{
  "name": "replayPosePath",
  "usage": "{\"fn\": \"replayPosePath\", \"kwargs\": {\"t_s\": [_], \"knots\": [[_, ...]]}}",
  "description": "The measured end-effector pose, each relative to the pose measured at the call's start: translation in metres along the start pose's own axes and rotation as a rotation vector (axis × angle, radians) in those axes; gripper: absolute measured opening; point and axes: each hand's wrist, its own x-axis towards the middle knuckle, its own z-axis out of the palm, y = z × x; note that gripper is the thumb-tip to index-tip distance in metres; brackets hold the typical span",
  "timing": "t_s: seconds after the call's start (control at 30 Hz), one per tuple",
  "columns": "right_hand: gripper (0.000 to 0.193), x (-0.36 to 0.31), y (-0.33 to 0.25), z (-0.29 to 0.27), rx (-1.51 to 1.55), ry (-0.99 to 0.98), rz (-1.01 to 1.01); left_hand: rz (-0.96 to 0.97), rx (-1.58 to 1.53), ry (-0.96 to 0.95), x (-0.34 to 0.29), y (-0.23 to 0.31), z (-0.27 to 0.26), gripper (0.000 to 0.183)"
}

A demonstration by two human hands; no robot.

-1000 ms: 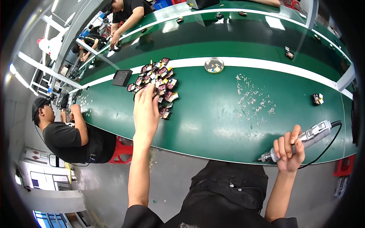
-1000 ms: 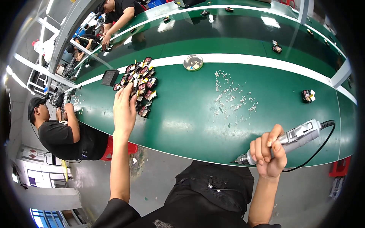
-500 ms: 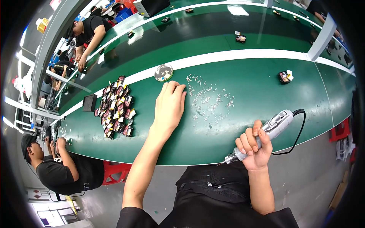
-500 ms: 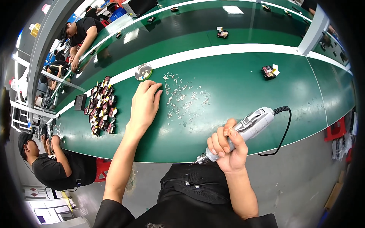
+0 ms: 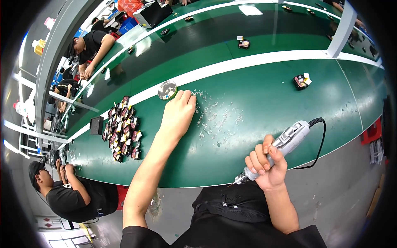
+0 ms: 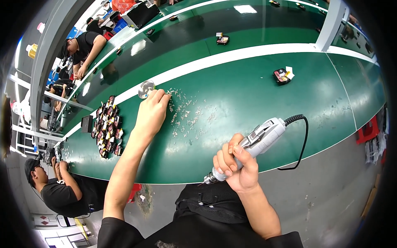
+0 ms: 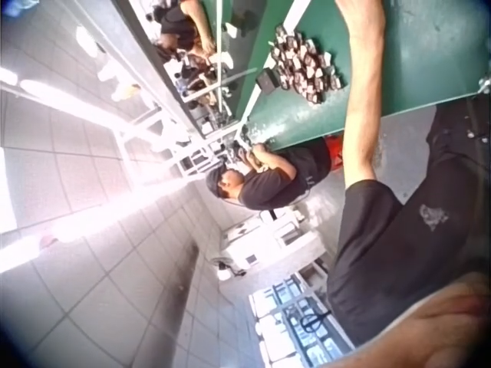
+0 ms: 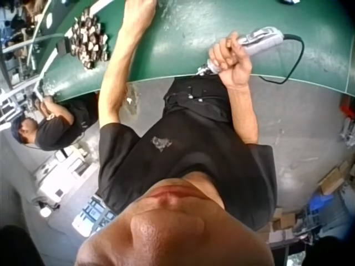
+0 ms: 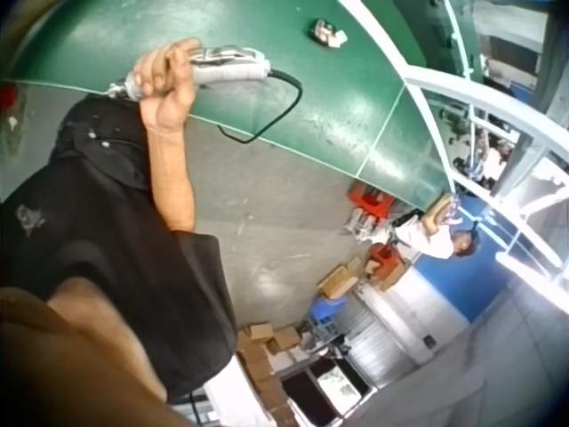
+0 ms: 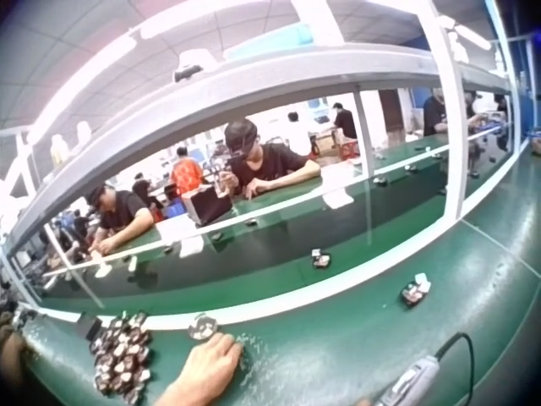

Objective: Secure screws into small electronic modules using an electric screwdriver on an assembly line.

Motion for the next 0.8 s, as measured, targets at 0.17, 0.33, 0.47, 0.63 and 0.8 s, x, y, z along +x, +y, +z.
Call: {"fn": "replayPosePath", "kwargs": {"t_s": [0.17,0.33,0.47,0.63,0.8], "knots": [[0.014,-0.002,-0.002,0.001,0.025,-0.003,0.011,0.027,-0.138,0.08,-0.002,-0.004,-0.003,0.003],[0.012,-0.005,-0.001,0.0,-0.003,0.014,-0.001,-0.272,-0.294,0.065,-0.038,0.01,-0.015,0.007],[0.016,-0.008,-0.001,0.002,-0.033,0.024,0.007,-0.386,-0.428,0.066,-0.073,0.015,-0.032,0.006],[0.015,-0.006,0.0,0.002,-0.053,0.063,-0.052,-0.474,-0.738,0.23,-0.095,0.048,-0.052,0.007],[0.016,0.002,0.008,0.027,-0.068,0.092,-0.12,-0.687,-1.268,0.228,-0.125,0.097,-0.063,0.001]]}}
